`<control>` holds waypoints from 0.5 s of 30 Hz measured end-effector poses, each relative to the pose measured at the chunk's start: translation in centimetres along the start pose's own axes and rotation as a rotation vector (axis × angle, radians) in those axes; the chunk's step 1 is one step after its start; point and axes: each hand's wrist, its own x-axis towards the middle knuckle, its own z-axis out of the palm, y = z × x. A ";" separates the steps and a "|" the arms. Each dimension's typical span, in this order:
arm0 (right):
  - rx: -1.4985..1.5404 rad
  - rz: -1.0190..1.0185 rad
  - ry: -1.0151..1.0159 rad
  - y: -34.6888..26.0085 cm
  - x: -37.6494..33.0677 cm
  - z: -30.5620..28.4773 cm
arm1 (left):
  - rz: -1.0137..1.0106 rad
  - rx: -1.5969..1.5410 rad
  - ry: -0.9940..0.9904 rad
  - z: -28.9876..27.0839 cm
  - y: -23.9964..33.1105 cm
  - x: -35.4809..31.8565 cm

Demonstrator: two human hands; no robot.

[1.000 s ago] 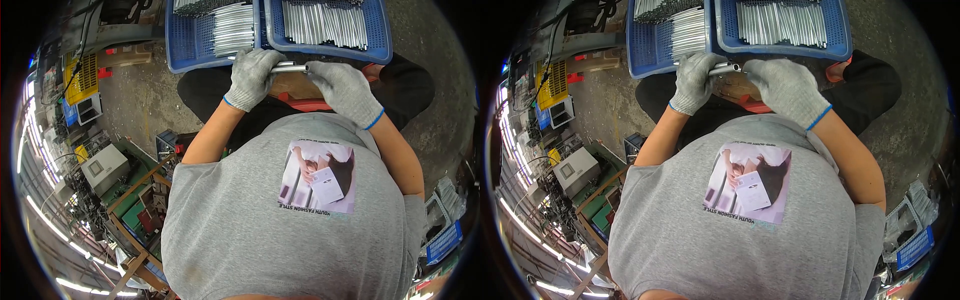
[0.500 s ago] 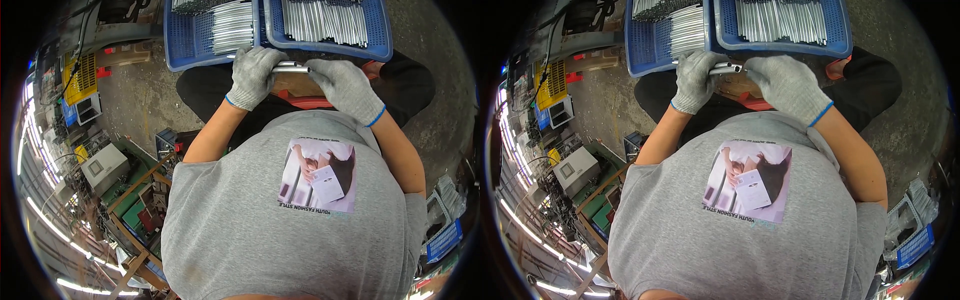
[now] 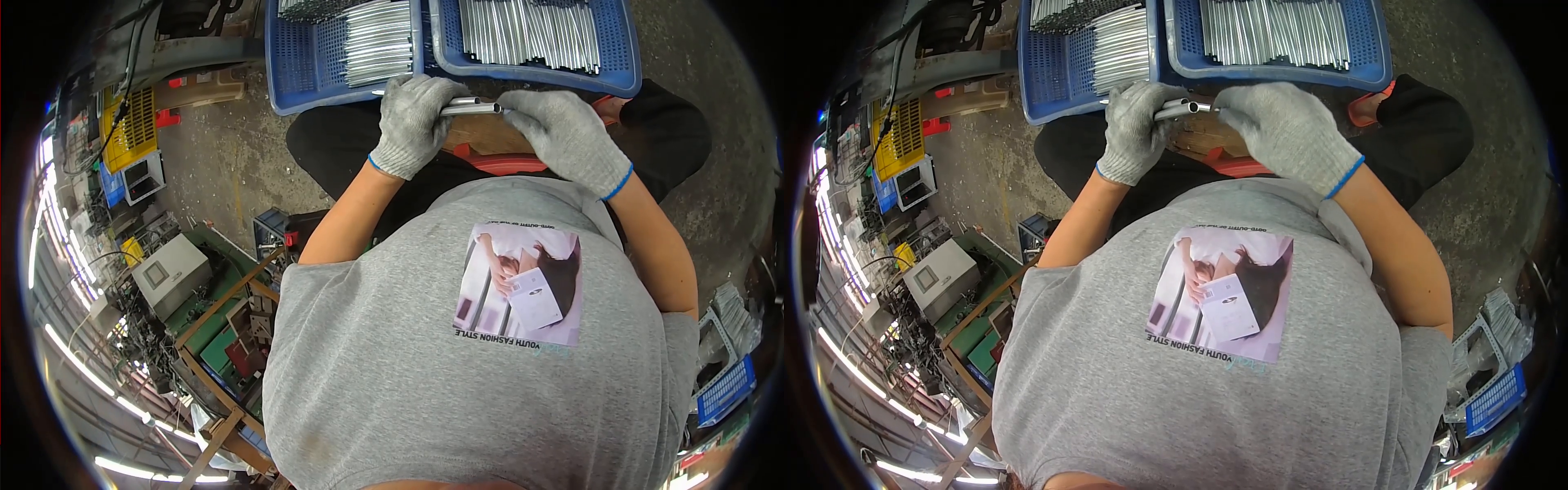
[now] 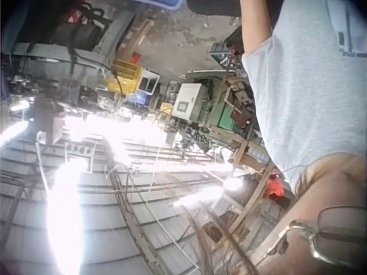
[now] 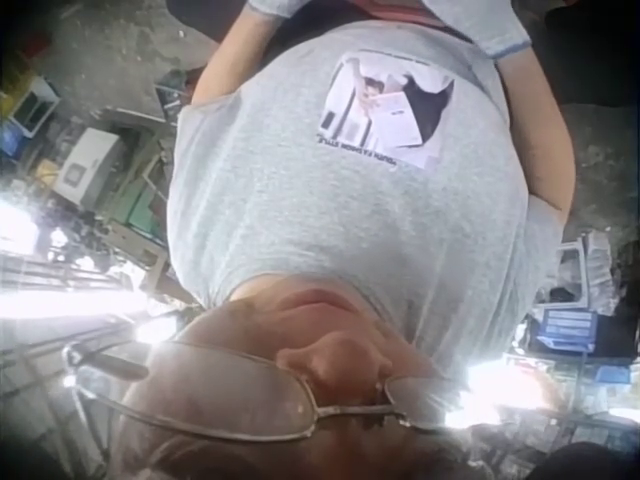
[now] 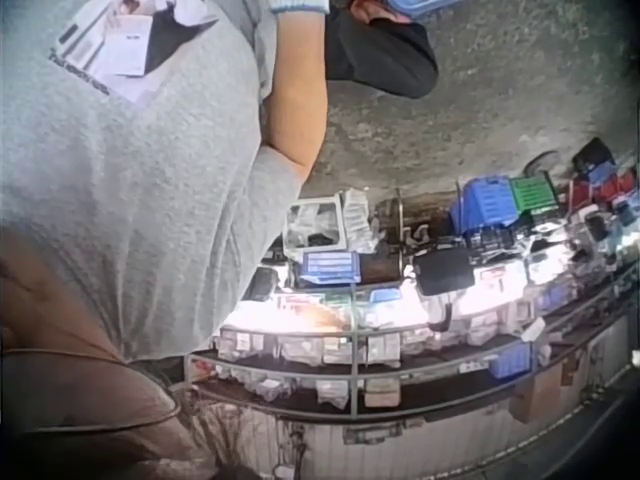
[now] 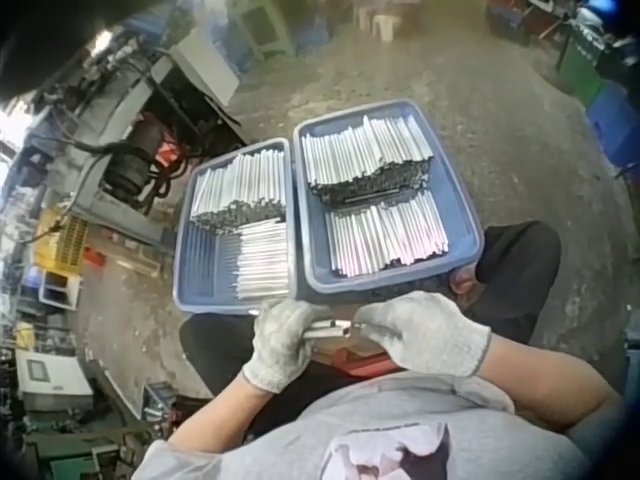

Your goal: Assembling small metal rods and bracket components at a factory workbench.

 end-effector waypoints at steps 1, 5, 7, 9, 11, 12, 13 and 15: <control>0.000 -0.001 -0.001 0.2 0.2 0.0 | -0.001 0.000 0.000 0.0 0.0 0.0; 0.008 0.019 0.002 1.1 0.8 0.7 | -0.011 -0.060 0.027 -0.2 0.0 0.0; 0.010 0.038 -0.019 1.2 0.7 1.6 | -0.052 -0.077 0.024 0.2 -0.4 -0.2; 0.012 0.045 -0.035 1.0 0.6 2.0 | -0.078 -0.084 0.024 0.4 -0.6 -0.6; 0.117 0.020 -0.060 0.7 0.6 2.0 | -0.053 -0.057 0.036 0.3 -0.8 -0.9; 0.169 0.006 -0.071 0.5 0.7 2.0 | -0.039 -0.042 0.043 0.3 -0.9 -1.0; 0.167 -0.005 -0.073 0.5 1.0 2.1 | -0.042 -0.033 0.049 0.1 -1.2 -1.1; 0.220 -0.015 0.004 1.0 1.7 2.4 | -0.041 -0.016 0.063 -0.1 -2.3 -1.2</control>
